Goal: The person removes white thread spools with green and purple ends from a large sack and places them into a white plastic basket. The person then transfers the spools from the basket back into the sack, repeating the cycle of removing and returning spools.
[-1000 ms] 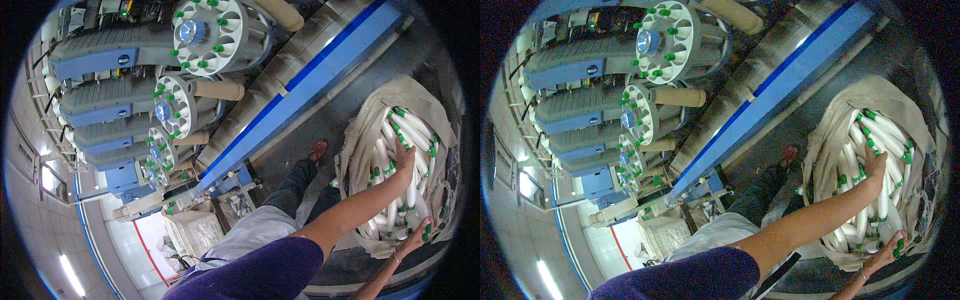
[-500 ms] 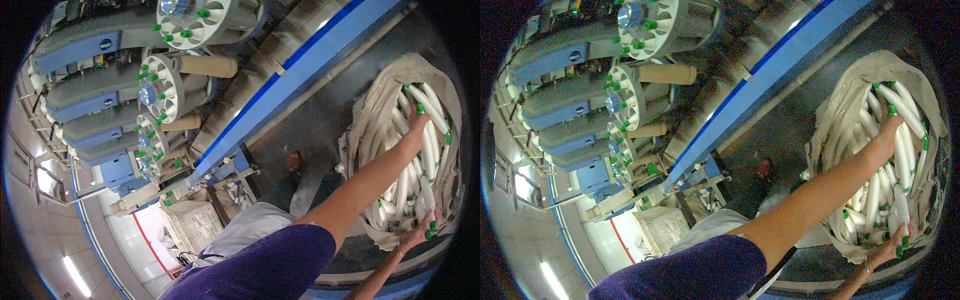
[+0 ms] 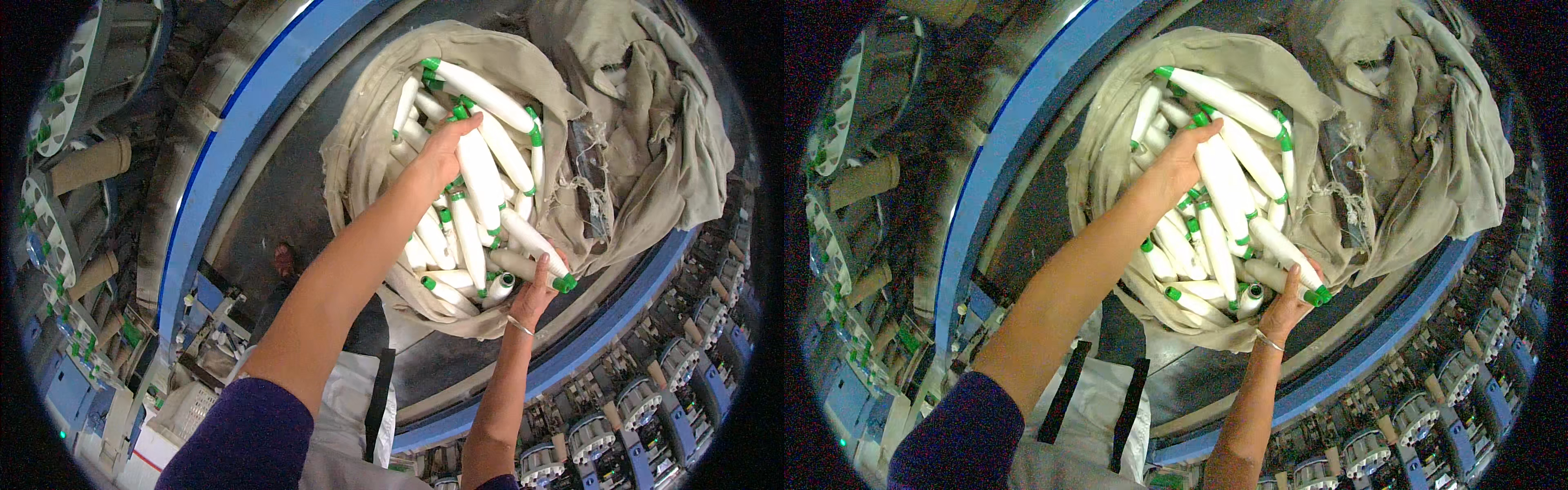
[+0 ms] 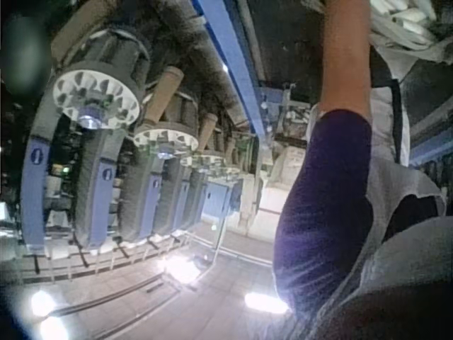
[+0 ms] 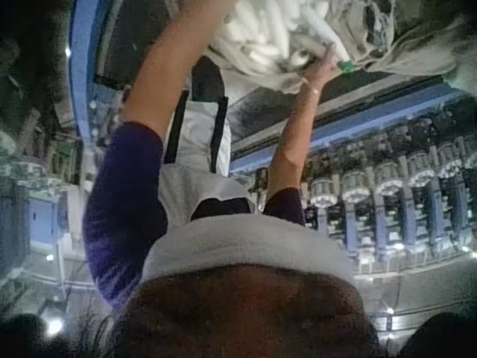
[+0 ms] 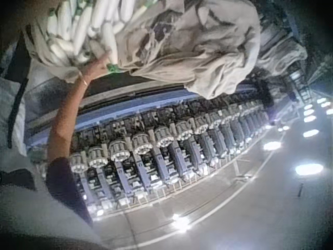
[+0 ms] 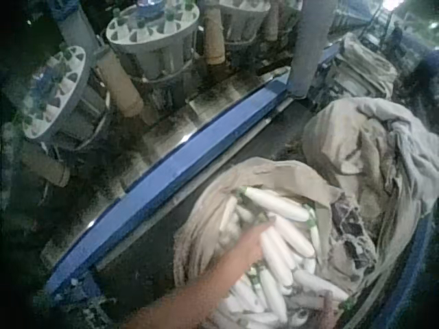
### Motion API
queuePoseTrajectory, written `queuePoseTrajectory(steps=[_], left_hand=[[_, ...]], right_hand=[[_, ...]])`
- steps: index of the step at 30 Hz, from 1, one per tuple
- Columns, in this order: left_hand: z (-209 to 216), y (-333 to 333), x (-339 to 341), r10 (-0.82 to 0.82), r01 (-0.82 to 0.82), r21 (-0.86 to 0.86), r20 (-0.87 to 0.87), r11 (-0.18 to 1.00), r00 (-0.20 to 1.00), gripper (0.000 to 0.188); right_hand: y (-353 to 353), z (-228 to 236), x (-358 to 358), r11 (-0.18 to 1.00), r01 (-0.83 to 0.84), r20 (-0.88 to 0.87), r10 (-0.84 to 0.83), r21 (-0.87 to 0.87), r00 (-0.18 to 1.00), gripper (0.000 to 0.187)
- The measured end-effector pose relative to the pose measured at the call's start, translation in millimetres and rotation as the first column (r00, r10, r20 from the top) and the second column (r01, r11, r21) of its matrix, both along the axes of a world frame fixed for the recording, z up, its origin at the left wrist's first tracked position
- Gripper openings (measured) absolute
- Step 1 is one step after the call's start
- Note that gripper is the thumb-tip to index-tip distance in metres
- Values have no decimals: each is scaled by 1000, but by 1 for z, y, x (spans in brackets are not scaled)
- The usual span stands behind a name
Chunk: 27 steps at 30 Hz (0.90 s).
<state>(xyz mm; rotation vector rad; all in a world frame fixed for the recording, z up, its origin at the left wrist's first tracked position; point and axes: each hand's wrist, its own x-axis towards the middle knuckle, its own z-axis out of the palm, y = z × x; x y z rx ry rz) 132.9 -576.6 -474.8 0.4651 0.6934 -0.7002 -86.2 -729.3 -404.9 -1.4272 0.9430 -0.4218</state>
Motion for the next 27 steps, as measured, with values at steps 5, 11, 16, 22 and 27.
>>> queuePoseTrajectory(steps=[5, 11, 16, 22, 27], left_hand=[[60, 20, -22, -8, -12, 95, 209, 995, 978, 28], [187, 107, -77, -634, 33, 635, 766, 772, 105, 26], [264, 158, -134, -464, 290, 469, 881, 834, -91, 33], [301, 260, -182, -620, 292, 605, 783, 741, -50, 40], [353, 386, -217, -745, -176, 728, 664, 663, -60, 33]], right_hand=[[19, 26, 11, 994, 52, -21, -54, -99, 998, 28], [43, 147, -1, 945, -185, -65, 174, -271, 983, 54], [110, 226, -15, 769, -632, -227, 636, 98, 738, 92], [206, 224, -42, 607, -717, -153, 789, 344, 595, 66], [271, 220, -96, 456, -389, 154, 471, 800, 869, 58]])
